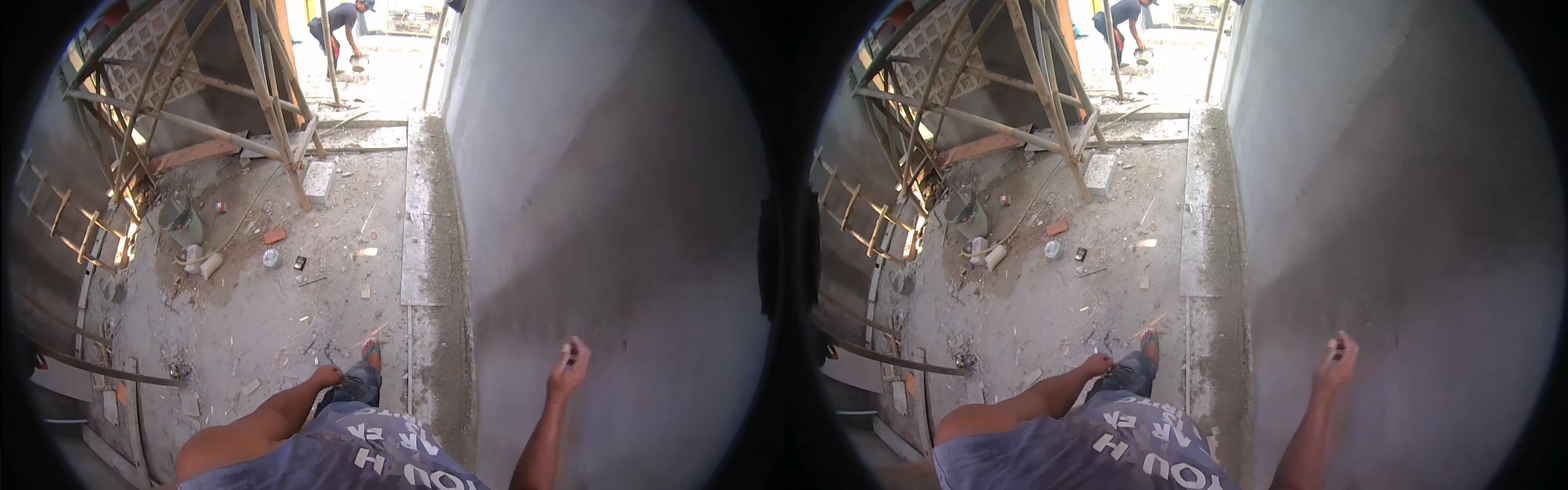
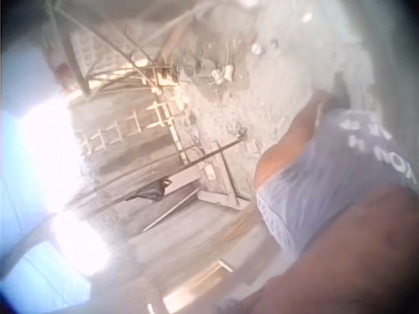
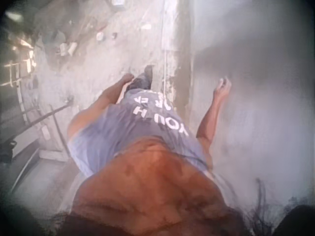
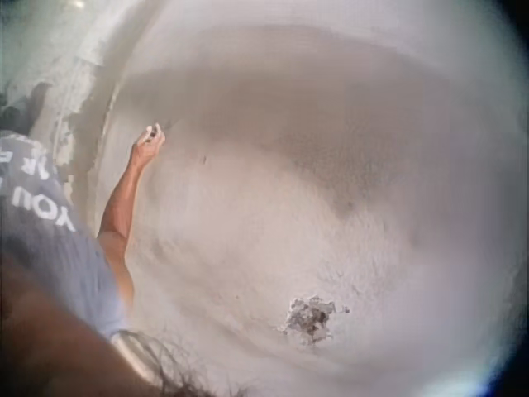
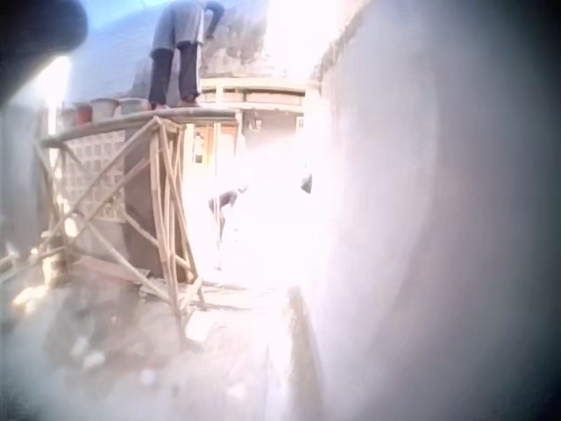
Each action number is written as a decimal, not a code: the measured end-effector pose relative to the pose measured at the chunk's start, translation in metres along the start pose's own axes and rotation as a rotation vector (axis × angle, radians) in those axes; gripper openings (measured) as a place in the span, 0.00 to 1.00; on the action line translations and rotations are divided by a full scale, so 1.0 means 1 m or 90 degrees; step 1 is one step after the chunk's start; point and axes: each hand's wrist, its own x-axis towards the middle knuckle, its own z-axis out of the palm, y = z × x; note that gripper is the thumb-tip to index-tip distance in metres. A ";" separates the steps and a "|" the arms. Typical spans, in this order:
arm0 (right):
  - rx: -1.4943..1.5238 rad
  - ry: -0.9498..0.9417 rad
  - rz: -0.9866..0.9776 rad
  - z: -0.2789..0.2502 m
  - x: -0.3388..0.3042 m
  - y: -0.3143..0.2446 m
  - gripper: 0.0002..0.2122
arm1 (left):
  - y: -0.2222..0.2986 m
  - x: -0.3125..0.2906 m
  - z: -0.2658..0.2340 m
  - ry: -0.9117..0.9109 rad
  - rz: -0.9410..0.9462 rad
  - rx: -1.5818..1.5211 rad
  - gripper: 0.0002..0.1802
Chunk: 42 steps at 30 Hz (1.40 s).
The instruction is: The person uses a shovel to scoop sand from a large pile and throw it through a standing wire screen to sift it.
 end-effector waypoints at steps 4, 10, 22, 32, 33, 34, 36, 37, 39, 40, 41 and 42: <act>-0.177 -0.369 0.172 0.135 -0.129 0.160 0.16 | 0.084 0.076 -0.106 -0.072 -0.035 -0.060 0.24; -0.198 -0.991 0.100 0.278 -0.199 0.114 0.17 | 0.169 0.148 -0.283 0.092 0.144 0.013 0.21; -0.124 -0.822 0.264 0.603 0.119 0.075 0.19 | 0.358 0.367 -0.529 0.169 0.172 -0.179 0.20; 0.110 -0.709 0.269 0.811 0.400 -0.079 0.14 | 0.250 0.413 -0.571 0.070 -0.202 -0.188 0.21; 0.114 -0.747 0.247 0.825 0.412 -0.094 0.14 | 0.257 0.418 -0.575 0.086 -0.243 -0.296 0.21; 0.121 -0.791 0.224 0.843 0.421 -0.109 0.14 | 0.256 0.423 -0.576 0.090 -0.262 -0.326 0.22; 0.074 -0.849 0.157 0.878 0.434 -0.132 0.16 | 0.252 0.442 -0.583 0.028 -0.177 -0.194 0.22; 0.079 -0.863 0.132 0.898 0.439 -0.144 0.17 | 0.244 0.457 -0.595 -0.032 -0.075 -0.033 0.21; 0.094 -0.889 0.081 0.936 0.454 -0.169 0.17 | 0.228 0.491 -0.610 -0.095 -0.009 0.082 0.20; 0.080 -0.924 0.107 0.958 0.464 -0.180 0.17 | 0.234 0.510 -0.623 -0.116 0.009 0.094 0.20; 0.061 -0.958 0.133 0.979 0.475 -0.187 0.17 | 0.250 0.539 -0.644 -0.135 0.007 0.089 0.19; 0.039 -0.993 0.159 0.997 0.490 -0.195 0.18 | 0.273 0.569 -0.670 -0.146 0.010 0.088 0.19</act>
